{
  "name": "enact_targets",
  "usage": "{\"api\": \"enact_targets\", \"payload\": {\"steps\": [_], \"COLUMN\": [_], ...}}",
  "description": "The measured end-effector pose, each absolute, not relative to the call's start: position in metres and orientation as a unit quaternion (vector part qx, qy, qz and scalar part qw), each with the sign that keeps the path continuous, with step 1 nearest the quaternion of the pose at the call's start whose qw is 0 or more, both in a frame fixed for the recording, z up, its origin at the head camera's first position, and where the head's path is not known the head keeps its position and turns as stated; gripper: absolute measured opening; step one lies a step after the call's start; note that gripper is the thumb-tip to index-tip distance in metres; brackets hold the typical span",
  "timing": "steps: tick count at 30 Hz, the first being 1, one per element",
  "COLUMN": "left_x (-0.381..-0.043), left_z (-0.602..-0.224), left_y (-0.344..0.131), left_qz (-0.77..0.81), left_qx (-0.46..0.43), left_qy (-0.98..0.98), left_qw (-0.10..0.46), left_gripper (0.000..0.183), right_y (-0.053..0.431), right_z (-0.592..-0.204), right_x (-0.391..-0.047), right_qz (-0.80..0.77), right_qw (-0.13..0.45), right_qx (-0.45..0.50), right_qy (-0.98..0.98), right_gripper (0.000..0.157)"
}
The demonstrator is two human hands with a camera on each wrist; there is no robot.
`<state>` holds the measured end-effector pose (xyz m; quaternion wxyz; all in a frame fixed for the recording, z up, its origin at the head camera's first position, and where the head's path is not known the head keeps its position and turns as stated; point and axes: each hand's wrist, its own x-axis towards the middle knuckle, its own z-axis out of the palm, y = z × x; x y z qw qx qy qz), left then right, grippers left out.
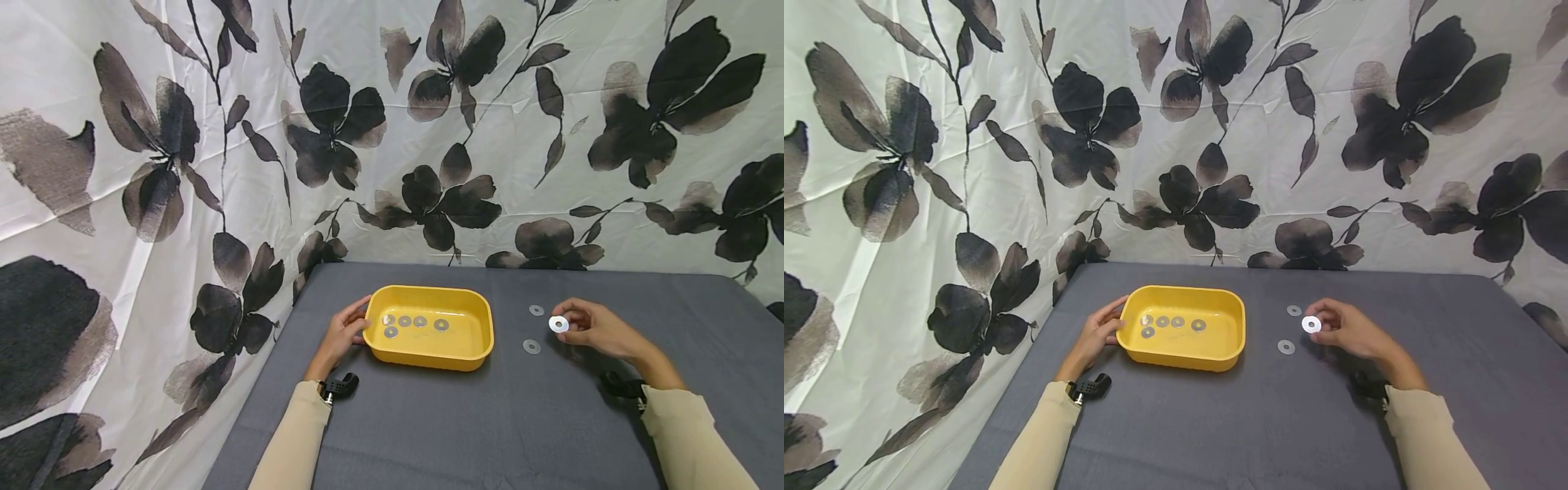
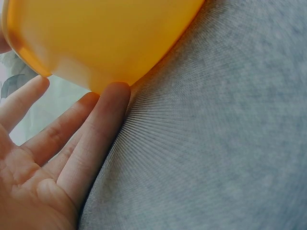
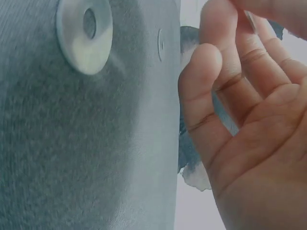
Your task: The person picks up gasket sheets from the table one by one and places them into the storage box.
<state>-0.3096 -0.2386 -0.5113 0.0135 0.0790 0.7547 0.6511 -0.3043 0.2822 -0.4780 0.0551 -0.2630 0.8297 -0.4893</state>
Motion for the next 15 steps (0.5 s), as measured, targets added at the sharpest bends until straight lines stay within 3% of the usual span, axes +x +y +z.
{"api": "enact_targets", "payload": {"steps": [15], "left_x": [-0.31], "left_z": [-0.513], "left_y": [-0.24], "left_qz": [0.65], "left_qx": [0.085], "left_qy": [0.755], "left_qw": [0.018], "left_gripper": [0.051], "right_y": [0.266], "right_z": [-0.474], "right_x": [-0.301], "right_qz": [-0.46], "right_qw": [0.015], "right_qx": [-0.26], "right_qy": [0.849], "right_gripper": [0.039]}}
